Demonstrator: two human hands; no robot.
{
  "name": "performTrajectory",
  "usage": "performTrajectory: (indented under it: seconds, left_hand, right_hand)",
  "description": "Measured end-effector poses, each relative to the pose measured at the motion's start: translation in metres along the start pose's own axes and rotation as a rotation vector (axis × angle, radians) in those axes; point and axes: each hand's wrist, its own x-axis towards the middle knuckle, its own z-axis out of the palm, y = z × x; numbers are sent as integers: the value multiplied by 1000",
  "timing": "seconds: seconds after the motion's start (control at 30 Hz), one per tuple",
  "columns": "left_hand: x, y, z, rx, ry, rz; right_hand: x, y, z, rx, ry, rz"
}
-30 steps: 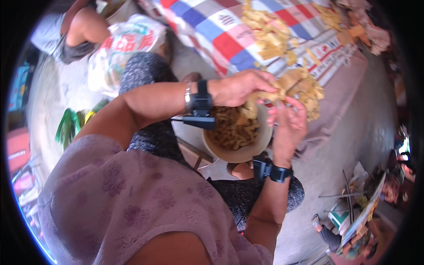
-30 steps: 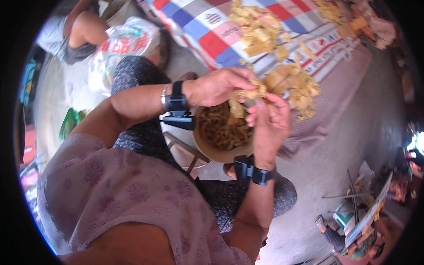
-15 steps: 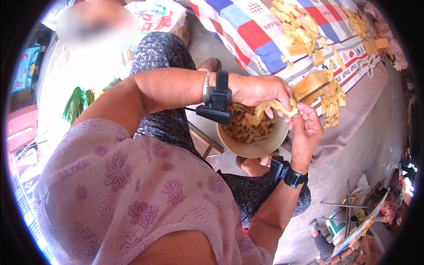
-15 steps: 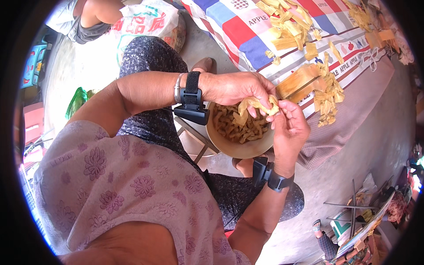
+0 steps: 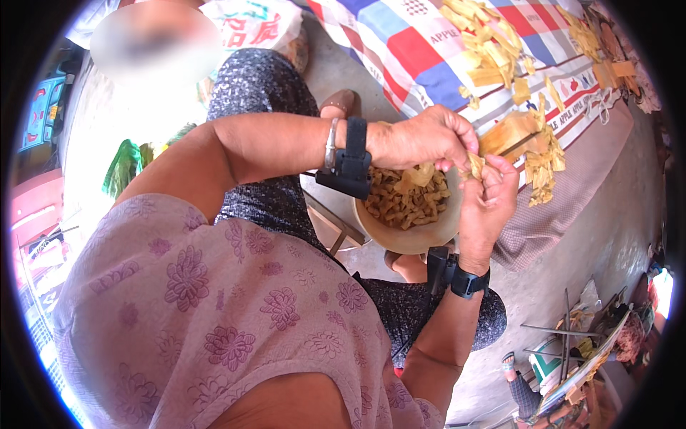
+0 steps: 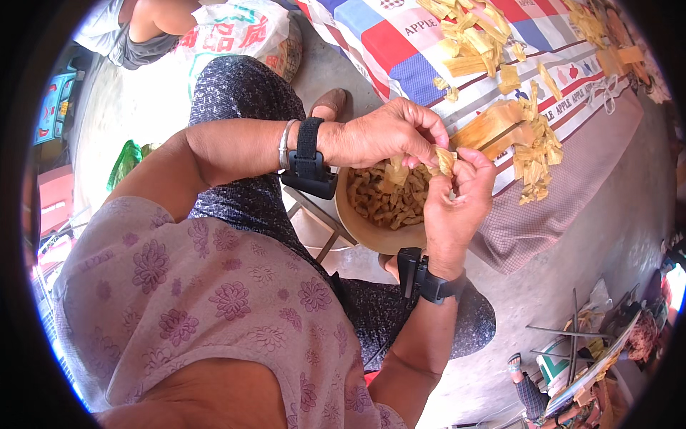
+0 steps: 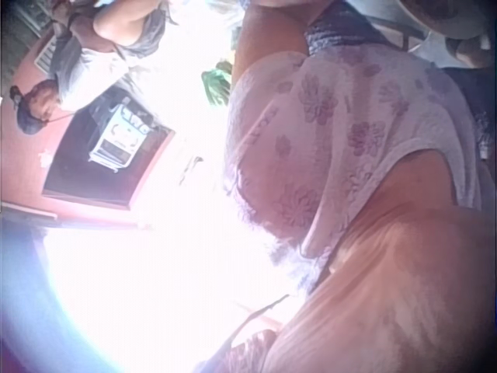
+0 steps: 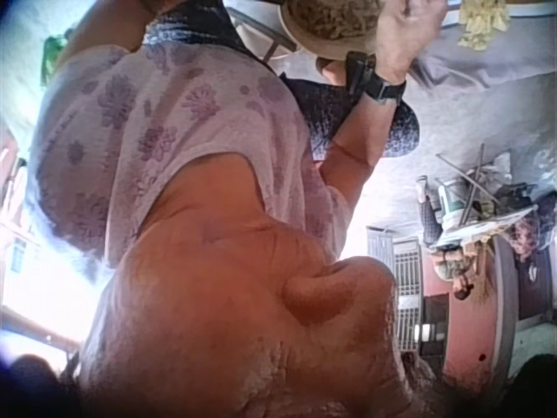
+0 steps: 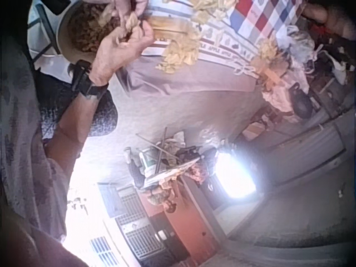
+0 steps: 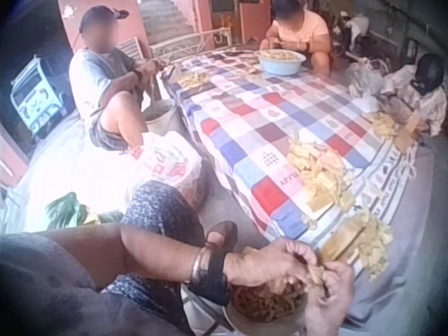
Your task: The person strips small pieces of wood or plant matter from a larger section by hand, placing the processed pieces into a bowl and the waste onto the table.
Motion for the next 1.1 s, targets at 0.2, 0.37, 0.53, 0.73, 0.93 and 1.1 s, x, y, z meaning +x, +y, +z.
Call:
performTrajectory:
  seconds: [0.2,0.37,0.53,0.73,0.93,1.1]
  left_hand:
    - [5,-11,-2,-38,-192,50]
    - [7,-15,-4,50,-128,-1]
    - [8,-6,-7,65,-144,5]
    - [4,7,-8,63,-247,-47]
    - [-7,23,-9,-10,-172,6]
    - [-7,18,-15,-86,-271,-64]
  right_hand:
    - [4,8,-16,-114,40,-40]
    - [-2,11,-19,-402,-46,-65]
    - [-5,-5,-15,-472,-196,-182]
    - [-13,-15,-20,8,-129,75]
    - [-10,-22,-42,295,-1,88]
    - [-10,-27,-32,243,-59,94]
